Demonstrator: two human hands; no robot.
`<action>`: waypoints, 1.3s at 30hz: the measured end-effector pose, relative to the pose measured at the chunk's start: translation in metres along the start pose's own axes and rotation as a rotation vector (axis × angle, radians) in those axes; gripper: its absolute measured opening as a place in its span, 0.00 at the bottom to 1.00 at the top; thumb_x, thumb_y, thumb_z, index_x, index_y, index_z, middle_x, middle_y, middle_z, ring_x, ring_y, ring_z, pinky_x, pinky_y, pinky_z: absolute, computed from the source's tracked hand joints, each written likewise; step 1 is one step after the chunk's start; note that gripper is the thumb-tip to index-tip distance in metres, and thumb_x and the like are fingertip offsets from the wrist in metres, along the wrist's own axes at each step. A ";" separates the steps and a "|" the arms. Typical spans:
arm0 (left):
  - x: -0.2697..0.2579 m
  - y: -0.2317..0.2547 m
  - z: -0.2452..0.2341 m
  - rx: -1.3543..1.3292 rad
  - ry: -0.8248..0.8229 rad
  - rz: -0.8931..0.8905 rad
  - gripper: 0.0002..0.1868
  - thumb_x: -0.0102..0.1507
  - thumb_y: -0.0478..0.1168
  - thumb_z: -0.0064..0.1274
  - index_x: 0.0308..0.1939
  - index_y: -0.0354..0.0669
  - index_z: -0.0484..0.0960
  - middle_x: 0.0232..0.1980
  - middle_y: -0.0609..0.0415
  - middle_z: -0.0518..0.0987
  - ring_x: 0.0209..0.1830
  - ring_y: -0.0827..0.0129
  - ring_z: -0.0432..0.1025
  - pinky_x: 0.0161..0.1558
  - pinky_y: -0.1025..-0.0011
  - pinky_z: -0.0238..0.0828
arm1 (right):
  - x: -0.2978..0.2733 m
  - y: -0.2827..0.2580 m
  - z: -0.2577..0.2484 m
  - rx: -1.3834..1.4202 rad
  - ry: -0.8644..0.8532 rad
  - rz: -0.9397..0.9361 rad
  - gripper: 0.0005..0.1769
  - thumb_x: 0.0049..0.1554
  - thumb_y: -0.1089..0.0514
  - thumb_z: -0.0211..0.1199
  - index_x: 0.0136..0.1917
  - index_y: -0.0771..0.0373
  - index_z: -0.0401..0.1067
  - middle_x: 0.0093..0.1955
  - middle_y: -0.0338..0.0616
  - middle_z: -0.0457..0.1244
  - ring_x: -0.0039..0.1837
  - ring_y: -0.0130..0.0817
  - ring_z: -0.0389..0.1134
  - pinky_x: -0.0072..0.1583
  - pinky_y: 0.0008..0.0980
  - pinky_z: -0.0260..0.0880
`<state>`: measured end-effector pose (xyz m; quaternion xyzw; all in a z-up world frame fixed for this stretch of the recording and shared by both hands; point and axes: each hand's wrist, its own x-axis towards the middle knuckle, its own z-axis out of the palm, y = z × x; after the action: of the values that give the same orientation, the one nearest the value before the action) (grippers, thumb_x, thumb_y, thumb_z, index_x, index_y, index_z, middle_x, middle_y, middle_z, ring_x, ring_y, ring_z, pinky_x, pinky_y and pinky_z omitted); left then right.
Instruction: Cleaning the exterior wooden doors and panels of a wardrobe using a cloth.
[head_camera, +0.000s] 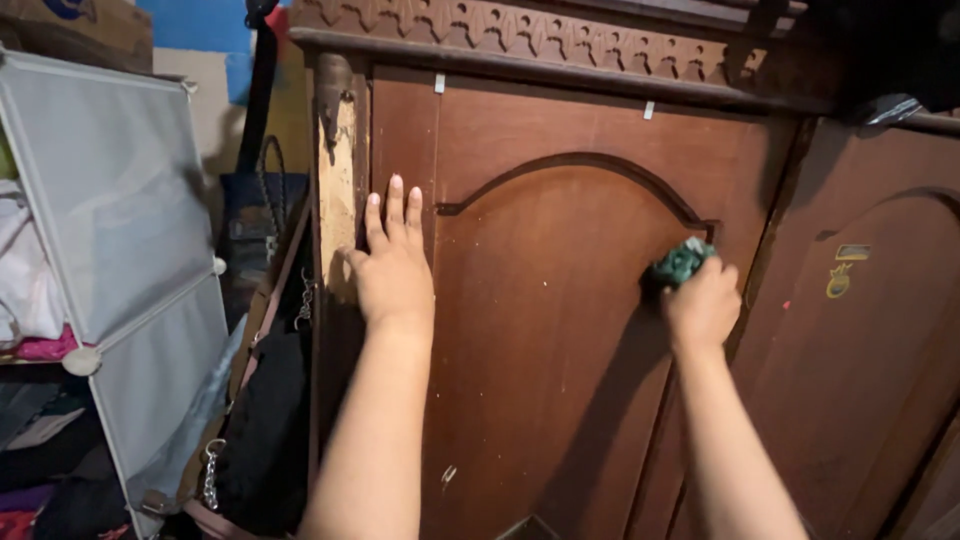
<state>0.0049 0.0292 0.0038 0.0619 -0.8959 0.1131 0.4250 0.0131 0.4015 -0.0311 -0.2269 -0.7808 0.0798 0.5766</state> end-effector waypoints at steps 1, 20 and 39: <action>0.000 0.000 0.001 -0.005 -0.008 0.001 0.44 0.69 0.47 0.42 0.83 0.51 0.33 0.85 0.52 0.28 0.83 0.55 0.37 0.59 0.44 0.70 | -0.012 0.004 0.006 -0.007 -0.005 -0.004 0.32 0.44 0.56 0.80 0.57 0.68 0.70 0.57 0.61 0.63 0.56 0.62 0.69 0.55 0.53 0.71; -0.057 0.087 -0.004 -0.033 -0.012 0.271 0.55 0.61 0.50 0.55 0.84 0.61 0.35 0.86 0.55 0.29 0.83 0.51 0.33 0.67 0.25 0.37 | -0.227 0.116 0.064 -0.038 -0.525 0.150 0.23 0.51 0.63 0.68 0.61 0.61 0.70 0.57 0.54 0.64 0.59 0.56 0.70 0.60 0.49 0.72; -0.055 0.077 -0.001 0.103 -0.314 0.362 0.58 0.57 0.76 0.50 0.81 0.51 0.51 0.83 0.57 0.49 0.89 0.59 0.25 0.77 0.31 0.27 | -0.066 -0.166 0.007 0.738 0.209 -0.750 0.32 0.52 0.67 0.61 0.71 0.57 0.71 0.58 0.54 0.63 0.61 0.53 0.62 0.65 0.45 0.64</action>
<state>0.0243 0.1047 -0.0505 -0.0615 -0.9406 0.2220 0.2495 -0.0212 0.2262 -0.0265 0.2787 -0.6668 0.1144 0.6816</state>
